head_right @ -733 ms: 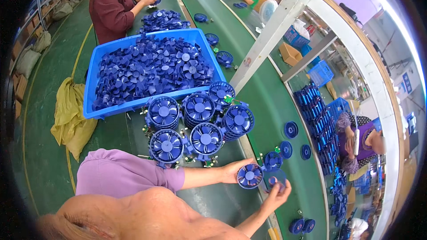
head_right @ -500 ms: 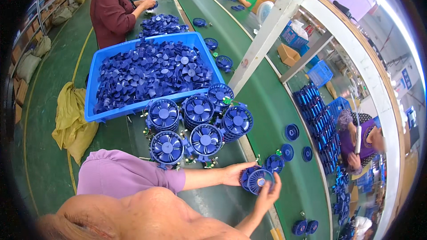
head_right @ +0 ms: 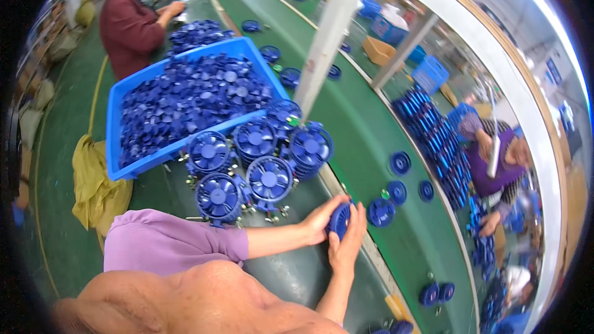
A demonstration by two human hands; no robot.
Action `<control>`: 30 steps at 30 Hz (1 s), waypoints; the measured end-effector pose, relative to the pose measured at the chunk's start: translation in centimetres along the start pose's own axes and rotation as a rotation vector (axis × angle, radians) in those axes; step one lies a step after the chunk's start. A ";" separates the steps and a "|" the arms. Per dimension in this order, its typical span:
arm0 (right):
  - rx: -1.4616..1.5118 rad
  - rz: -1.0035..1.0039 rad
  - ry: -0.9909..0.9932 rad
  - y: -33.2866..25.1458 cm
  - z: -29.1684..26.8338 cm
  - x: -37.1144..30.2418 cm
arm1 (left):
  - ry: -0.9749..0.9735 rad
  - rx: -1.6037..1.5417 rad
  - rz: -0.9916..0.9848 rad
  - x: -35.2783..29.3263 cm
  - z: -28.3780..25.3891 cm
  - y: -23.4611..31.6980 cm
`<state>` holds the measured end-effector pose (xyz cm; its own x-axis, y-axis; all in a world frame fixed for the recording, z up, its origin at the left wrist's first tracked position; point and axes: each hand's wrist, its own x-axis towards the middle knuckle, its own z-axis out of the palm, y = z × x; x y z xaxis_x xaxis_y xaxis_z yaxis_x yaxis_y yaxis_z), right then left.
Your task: The person assembles portable fans at a factory workbench, picking up fan housings and grilles, snapping the grilles onto the housings by hand, and placing the assembled parts onto the conveyor table.
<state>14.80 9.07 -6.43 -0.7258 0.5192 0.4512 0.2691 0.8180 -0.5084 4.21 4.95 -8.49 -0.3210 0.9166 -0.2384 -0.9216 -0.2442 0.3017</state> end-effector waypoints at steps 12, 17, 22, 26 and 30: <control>0.667 0.173 0.222 -1.1 2.4 -0.3 | -0.162 0.845 0.698 -1.5 0.6 -0.2; 0.310 0.198 0.237 1.5 -2.3 1.0 | -0.196 0.984 0.464 0.9 1.6 -0.8; -0.178 0.393 0.691 11.7 -9.0 -2.8 | -0.214 1.589 0.723 7.1 0.7 -6.4; -0.683 0.627 0.698 16.3 -10.9 -6.8 | -0.069 1.777 0.858 10.5 2.3 -7.4; -0.669 0.506 0.668 17.7 -11.8 -4.6 | -0.134 2.115 0.633 11.4 2.7 -6.7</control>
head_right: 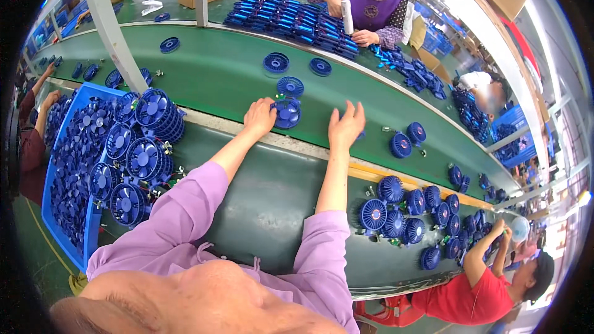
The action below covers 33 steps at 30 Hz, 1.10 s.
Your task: The person assembles portable fans at a factory workbench, picking up fan housings and grilles, snapping the grilles onto the housings by hand, and placing the assembled parts onto the conveyor table.
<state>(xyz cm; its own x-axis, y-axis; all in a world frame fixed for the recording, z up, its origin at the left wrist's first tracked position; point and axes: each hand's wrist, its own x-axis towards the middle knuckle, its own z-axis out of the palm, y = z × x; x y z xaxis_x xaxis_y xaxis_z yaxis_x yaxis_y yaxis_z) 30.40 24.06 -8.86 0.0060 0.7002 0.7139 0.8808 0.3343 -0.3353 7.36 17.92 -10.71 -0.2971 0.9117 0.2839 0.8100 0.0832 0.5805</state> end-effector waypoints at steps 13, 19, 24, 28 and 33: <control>-0.117 0.203 -0.490 1.4 17.5 12.9 | 0.349 -0.687 -0.001 -7.1 -3.7 -4.3; -0.089 0.185 -0.354 2.7 18.6 11.6 | 0.331 -0.786 -0.095 -7.0 -4.0 -3.9; 0.307 -0.044 -0.311 -3.9 19.7 11.5 | 0.348 -0.803 -0.102 -6.6 -4.0 -4.3; 0.032 -0.138 -0.485 -9.2 19.9 8.4 | 0.361 -0.810 -0.130 -6.8 -3.8 -4.8; 0.010 -0.080 -0.414 -5.9 17.5 10.5 | 0.355 -0.880 -0.101 -6.6 -3.7 -3.3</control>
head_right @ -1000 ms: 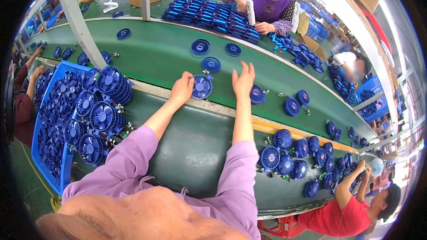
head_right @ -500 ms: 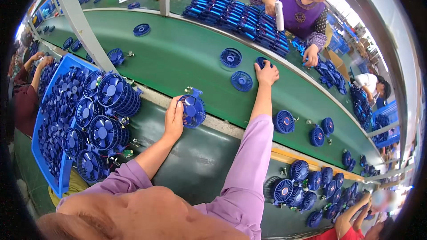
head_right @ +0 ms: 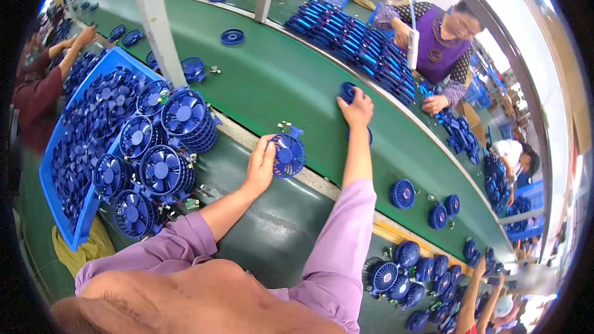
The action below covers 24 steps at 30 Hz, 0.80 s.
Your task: The person assembles portable fans at a factory workbench, picking up fan housings and grilles, snapping the grilles onto the housings by hand, and placing the assembled parts onto the conveyor table.
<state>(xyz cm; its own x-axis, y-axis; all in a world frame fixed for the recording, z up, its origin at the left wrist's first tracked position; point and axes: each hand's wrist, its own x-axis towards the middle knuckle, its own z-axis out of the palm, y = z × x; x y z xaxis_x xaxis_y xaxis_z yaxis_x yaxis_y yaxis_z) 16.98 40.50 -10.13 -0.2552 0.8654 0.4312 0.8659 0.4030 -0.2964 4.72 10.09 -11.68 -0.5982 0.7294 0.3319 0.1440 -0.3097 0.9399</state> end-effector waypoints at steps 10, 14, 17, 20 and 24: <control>-0.028 -0.024 -0.003 2.5 -5.7 -9.2 | 0.084 -0.102 -0.022 0.4 0.1 -0.7; 0.259 -0.204 -0.121 -0.4 -7.9 -13.3 | 0.126 -0.280 -0.084 0.7 -0.3 -0.5; 0.348 -0.314 -0.159 -4.8 -11.6 -19.0 | 0.138 -0.415 -0.215 1.1 -0.4 -0.2; 0.239 -0.414 -0.313 -6.8 -14.4 -24.8 | 0.157 -0.650 -0.425 1.4 0.2 0.7; 0.120 -0.503 -0.411 -10.7 -15.9 -28.9 | 0.192 -0.744 -0.365 2.1 -0.5 -2.5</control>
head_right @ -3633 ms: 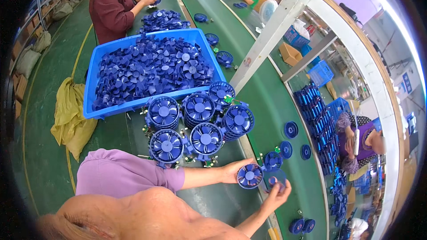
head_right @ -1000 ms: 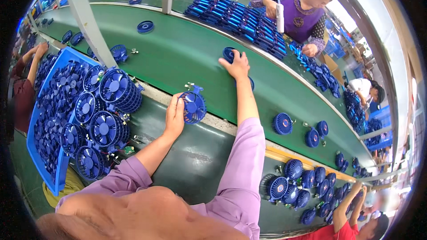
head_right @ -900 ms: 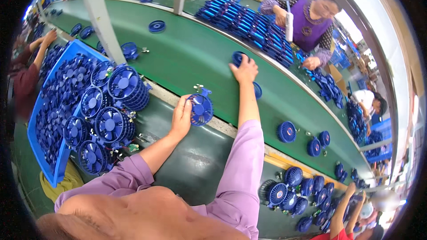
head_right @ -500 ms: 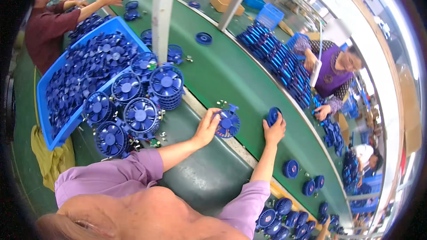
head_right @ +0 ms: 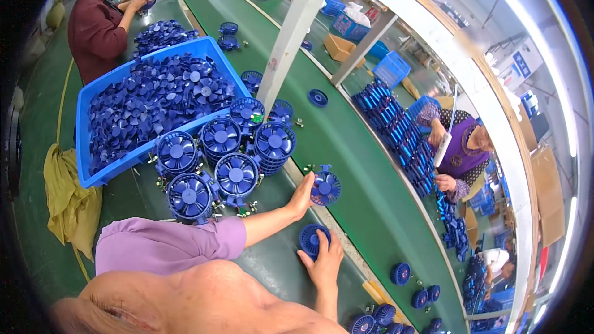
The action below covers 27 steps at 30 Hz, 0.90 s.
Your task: The person assembles portable fans at a factory workbench, picking up fan housings and grilles, snapping the grilles onto the housings by hand, and placing the assembled parts onto the conveyor table.
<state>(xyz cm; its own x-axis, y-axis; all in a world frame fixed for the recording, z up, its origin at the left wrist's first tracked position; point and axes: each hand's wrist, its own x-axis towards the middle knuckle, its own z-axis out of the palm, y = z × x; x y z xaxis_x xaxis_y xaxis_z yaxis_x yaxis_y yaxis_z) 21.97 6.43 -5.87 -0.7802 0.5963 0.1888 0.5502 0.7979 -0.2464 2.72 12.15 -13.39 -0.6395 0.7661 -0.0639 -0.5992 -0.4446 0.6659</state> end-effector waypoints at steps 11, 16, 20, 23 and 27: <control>0.158 -0.061 -0.139 -2.2 -1.4 -0.4 | -0.408 -0.409 -0.416 0.3 1.0 3.5; 0.975 0.240 0.193 -0.6 -3.0 2.1 | -0.414 -0.501 -0.515 -0.2 1.6 4.0; 1.102 0.243 0.474 0.9 -2.3 6.7 | -0.419 -0.441 -0.550 -0.9 2.1 4.0; 0.879 0.207 0.560 1.0 -0.8 8.6 | -0.428 -0.308 -0.542 -1.4 2.7 3.6; 0.261 0.035 0.500 0.0 -0.3 8.6 | -0.410 -0.281 -0.612 -1.1 2.0 2.8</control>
<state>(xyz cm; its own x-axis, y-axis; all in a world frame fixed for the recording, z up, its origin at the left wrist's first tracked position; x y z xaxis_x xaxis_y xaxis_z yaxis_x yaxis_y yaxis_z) 15.31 11.62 -4.00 -0.4916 0.6422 0.5881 0.4318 0.7662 -0.4758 2.70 11.02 -9.98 0.0389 0.9983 -0.0426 -0.9217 0.0523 0.3844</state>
